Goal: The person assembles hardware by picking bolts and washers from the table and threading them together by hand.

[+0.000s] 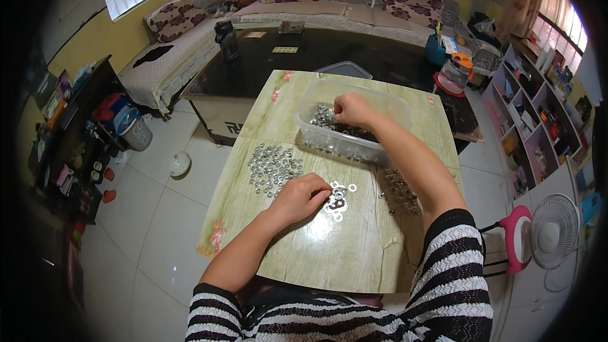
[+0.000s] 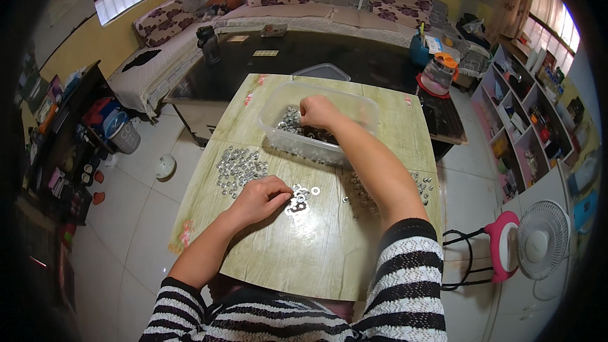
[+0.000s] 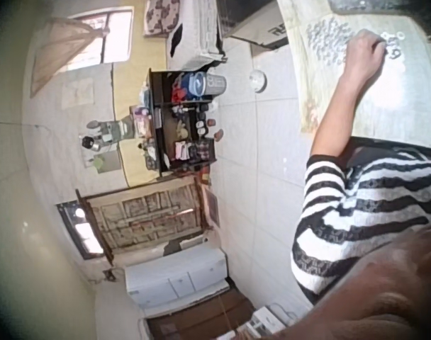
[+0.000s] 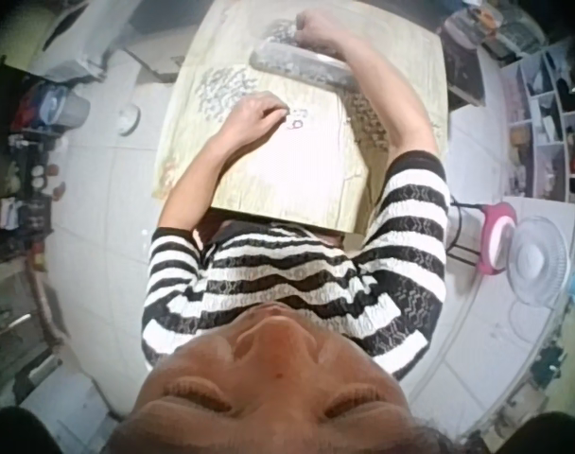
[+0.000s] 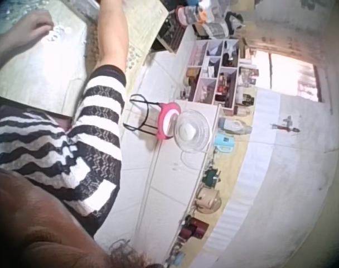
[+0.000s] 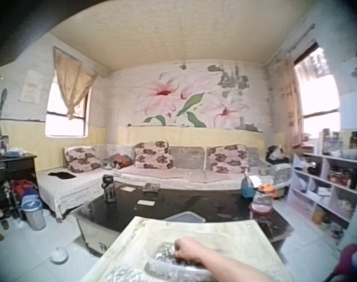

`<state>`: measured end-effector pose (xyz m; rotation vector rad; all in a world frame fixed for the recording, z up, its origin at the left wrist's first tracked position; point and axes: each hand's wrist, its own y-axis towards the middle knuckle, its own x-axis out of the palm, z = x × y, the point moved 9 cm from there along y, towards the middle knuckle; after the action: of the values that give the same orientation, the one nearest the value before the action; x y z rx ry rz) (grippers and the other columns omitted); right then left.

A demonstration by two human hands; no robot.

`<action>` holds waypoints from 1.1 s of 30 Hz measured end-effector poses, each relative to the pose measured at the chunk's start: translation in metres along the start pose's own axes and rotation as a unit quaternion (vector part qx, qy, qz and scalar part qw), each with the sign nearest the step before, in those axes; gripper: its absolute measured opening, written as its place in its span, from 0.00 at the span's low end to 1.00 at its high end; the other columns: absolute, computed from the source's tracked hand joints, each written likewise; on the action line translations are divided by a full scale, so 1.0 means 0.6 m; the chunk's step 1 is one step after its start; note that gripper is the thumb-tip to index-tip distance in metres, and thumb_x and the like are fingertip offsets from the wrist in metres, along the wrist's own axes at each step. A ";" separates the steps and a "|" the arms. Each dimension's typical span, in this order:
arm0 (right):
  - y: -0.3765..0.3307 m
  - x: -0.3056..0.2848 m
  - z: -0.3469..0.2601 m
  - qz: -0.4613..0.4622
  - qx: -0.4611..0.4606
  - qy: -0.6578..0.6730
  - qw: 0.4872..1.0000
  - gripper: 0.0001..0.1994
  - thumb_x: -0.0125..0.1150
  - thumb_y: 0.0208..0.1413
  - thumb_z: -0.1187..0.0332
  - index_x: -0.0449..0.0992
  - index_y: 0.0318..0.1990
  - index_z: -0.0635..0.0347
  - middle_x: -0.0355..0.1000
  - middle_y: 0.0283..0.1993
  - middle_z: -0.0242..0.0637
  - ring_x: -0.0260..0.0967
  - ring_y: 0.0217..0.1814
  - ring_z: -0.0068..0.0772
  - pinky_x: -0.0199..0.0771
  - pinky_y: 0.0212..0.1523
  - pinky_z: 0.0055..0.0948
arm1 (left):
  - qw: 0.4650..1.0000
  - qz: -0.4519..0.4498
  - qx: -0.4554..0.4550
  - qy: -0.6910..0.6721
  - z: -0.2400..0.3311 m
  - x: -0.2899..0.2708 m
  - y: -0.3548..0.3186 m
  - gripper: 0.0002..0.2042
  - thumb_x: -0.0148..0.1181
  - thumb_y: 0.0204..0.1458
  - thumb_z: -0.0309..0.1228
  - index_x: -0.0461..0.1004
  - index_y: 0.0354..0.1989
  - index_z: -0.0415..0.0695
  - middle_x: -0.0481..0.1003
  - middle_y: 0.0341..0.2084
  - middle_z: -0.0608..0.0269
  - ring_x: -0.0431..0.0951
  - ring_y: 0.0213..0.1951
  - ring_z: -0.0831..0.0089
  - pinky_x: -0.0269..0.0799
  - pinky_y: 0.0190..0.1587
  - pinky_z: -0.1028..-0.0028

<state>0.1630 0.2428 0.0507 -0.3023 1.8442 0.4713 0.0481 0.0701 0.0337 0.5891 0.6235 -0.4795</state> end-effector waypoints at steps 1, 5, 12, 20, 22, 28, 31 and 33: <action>0.000 -0.013 0.004 0.017 0.029 0.037 0.999 0.07 0.61 0.34 0.67 0.73 0.22 0.60 0.71 0.24 0.42 0.69 0.29 0.41 0.68 0.31 0.34 | 1.000 0.006 0.004 -0.001 0.001 -0.001 0.000 0.05 0.55 0.45 0.27 0.74 0.29 0.40 0.73 0.26 0.59 0.73 0.29 0.64 0.69 0.32 0.72; -0.014 -0.048 0.011 0.076 0.045 0.079 0.993 0.08 0.61 0.33 0.68 0.73 0.22 0.60 0.71 0.23 0.43 0.69 0.26 0.40 0.69 0.29 0.32 | 1.000 0.002 -0.006 -0.008 0.002 -0.001 0.002 0.05 0.55 0.45 0.26 0.74 0.29 0.40 0.73 0.27 0.58 0.74 0.29 0.64 0.69 0.32 0.72; -0.124 -0.202 -0.118 0.213 -0.074 0.244 0.943 0.07 0.62 0.39 0.72 0.73 0.26 0.64 0.72 0.23 0.34 0.69 0.25 0.21 0.70 0.29 0.21 | 0.965 0.050 -0.136 -0.216 -0.035 -0.015 -0.004 0.14 0.55 0.48 0.26 0.68 0.44 0.38 0.72 0.30 0.63 0.73 0.31 0.80 0.71 0.33 0.80; -0.272 -0.080 -0.223 0.215 -0.207 0.033 0.954 0.08 0.60 0.38 0.71 0.66 0.25 0.60 0.64 0.23 0.36 0.66 0.24 0.37 0.67 0.22 0.30 | 0.890 -0.004 -0.148 -0.432 -0.029 0.031 -0.001 0.14 0.55 0.48 0.25 0.68 0.44 0.35 0.71 0.30 0.67 0.71 0.32 0.82 0.68 0.37 0.82; -0.282 -0.068 -0.226 0.221 -0.204 0.027 0.953 0.08 0.59 0.40 0.69 0.65 0.24 0.61 0.63 0.23 0.36 0.66 0.25 0.36 0.67 0.22 0.30 | 0.884 -0.011 -0.169 -0.435 -0.029 0.035 -0.006 0.13 0.55 0.49 0.25 0.68 0.44 0.35 0.72 0.30 0.66 0.72 0.32 0.82 0.69 0.36 0.82; -0.295 -0.057 -0.206 0.240 -0.147 0.116 0.953 0.08 0.59 0.42 0.68 0.68 0.28 0.59 0.65 0.26 0.37 0.66 0.30 0.38 0.68 0.28 0.31 | 0.863 -0.042 -0.207 -0.459 -0.044 0.054 -0.017 0.11 0.50 0.52 0.26 0.68 0.43 0.34 0.73 0.32 0.62 0.73 0.32 0.77 0.70 0.39 0.78; -0.296 -0.053 -0.194 0.233 -0.115 0.178 0.949 0.09 0.60 0.41 0.69 0.71 0.32 0.58 0.65 0.29 0.37 0.66 0.32 0.38 0.68 0.30 0.31 | 0.805 -0.048 -0.198 -0.558 -0.049 0.066 -0.019 0.11 0.47 0.54 0.27 0.68 0.43 0.35 0.72 0.30 0.64 0.72 0.32 0.77 0.69 0.40 0.77; -0.300 -0.055 -0.199 0.245 -0.126 0.162 0.948 0.11 0.61 0.40 0.69 0.73 0.35 0.57 0.65 0.30 0.36 0.66 0.32 0.38 0.68 0.30 0.30 | 0.806 -0.047 -0.198 -0.556 -0.046 0.063 -0.019 0.12 0.44 0.56 0.28 0.69 0.43 0.36 0.72 0.27 0.66 0.71 0.30 0.81 0.68 0.37 0.80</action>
<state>0.1503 0.0273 0.0838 -0.0883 2.1861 1.0583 0.0577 0.0705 -0.0133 -0.1812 -0.3905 -0.6674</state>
